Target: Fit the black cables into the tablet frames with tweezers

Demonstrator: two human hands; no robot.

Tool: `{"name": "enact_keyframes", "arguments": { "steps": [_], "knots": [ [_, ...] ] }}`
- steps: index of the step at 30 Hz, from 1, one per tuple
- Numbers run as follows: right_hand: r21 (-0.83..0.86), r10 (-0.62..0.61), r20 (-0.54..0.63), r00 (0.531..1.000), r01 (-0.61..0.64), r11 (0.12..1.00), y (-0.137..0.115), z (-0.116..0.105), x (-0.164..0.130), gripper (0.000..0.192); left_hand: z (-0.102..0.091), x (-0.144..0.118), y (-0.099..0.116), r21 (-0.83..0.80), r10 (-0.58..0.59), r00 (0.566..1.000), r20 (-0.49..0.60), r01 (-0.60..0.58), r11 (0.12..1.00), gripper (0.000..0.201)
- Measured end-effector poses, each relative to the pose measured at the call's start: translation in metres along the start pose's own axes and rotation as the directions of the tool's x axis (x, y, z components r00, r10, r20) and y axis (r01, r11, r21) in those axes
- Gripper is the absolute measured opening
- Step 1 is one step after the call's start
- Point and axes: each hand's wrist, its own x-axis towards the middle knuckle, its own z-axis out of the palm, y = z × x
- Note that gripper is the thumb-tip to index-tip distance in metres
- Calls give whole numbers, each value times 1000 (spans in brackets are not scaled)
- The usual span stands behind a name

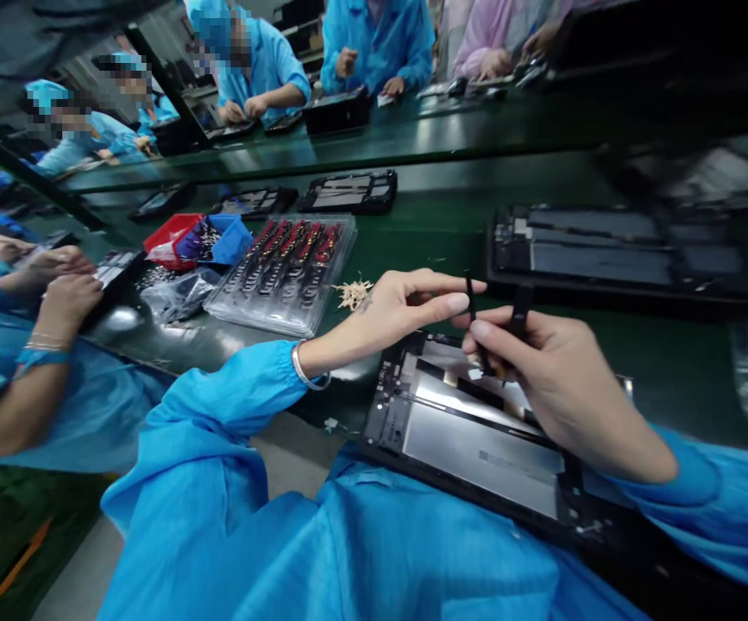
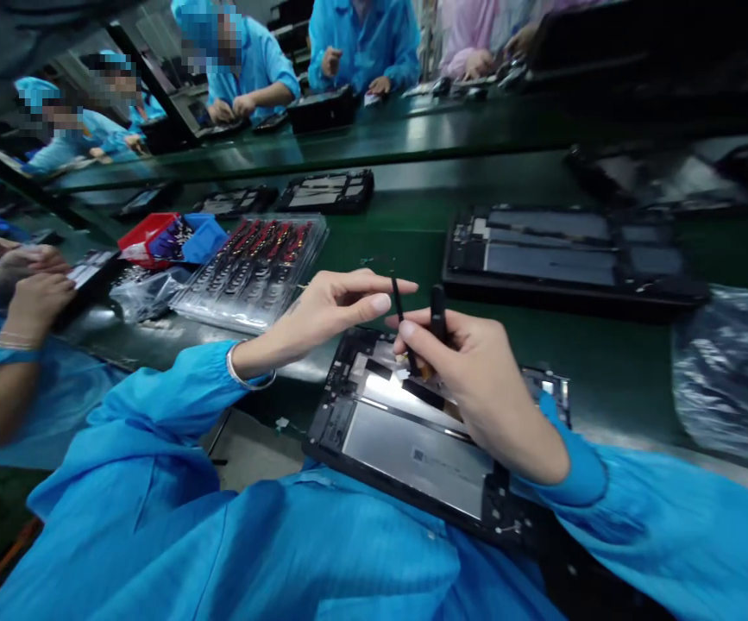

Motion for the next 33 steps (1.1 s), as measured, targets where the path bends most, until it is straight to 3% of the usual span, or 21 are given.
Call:
{"name": "enact_keyframes", "arguments": {
  "steps": [2, 4, 6, 8, 10, 12, 14, 17, 18, 20, 22, 23, 26, 33],
  "knots": [
    [-1, -35, -3, 999, 35, 999, 1, -2, 1, 33, 10, 10, 8, -262, -67, 996, 55, 79, 962, 39],
    [-70, -132, -30, 991, 130, 989, -2, -7, 3, 29, 10, 19, 17, -299, -86, 993, 78, 105, 948, 41],
    [-160, -259, -49, 965, 248, 955, -7, -14, 6, 31, 2, 27, 24, -199, -73, 984, 164, 105, 974, 40],
    [-230, -347, -38, 937, 330, 916, -14, -19, 7, 31, -7, 32, 29, -70, -69, 946, 316, 96, 993, 36],
    [-283, -390, -20, 921, 369, 885, -20, -22, 7, 19, -13, 36, 32, 48, -85, 890, 448, 71, 996, 32],
    [-316, -405, -22, 914, 377, 870, -24, -21, 6, 9, -16, 37, 32, 146, -77, 864, 497, 5, 989, 31],
    [-296, -389, -50, 920, 359, 885, -25, -20, 5, 12, -17, 36, 30, 212, -14, 880, 474, -99, 972, 32],
    [-178, -335, -97, 937, 315, 932, -23, -19, 6, 14, -12, 30, 25, 386, 233, 940, 250, -317, 866, 50],
    [-143, -323, -97, 941, 308, 940, -22, -19, 6, 15, -9, 28, 25, 493, 355, 918, 179, -396, 775, 43],
    [-111, -323, -82, 943, 313, 943, -22, -19, 7, 15, -2, 25, 24, 711, 584, 799, 141, -492, 502, 20],
    [-127, -343, -75, 936, 332, 935, -22, -19, 6, 16, 5, 24, 25, 829, 697, 689, 196, -497, 258, 12],
    [-147, -354, -78, 932, 340, 929, -22, -18, 6, 16, 7, 24, 27, 856, 723, 658, 211, -481, 188, 12],
    [-216, -387, -90, 918, 361, 907, -25, -17, 3, 16, 12, 25, 30, 891, 722, 657, 214, -435, 132, 14],
    [-301, -440, -80, 894, 399, 866, -29, -16, 0, 14, 13, 19, 34, 905, 649, 736, 193, -389, 171, 22]
  ]
}}
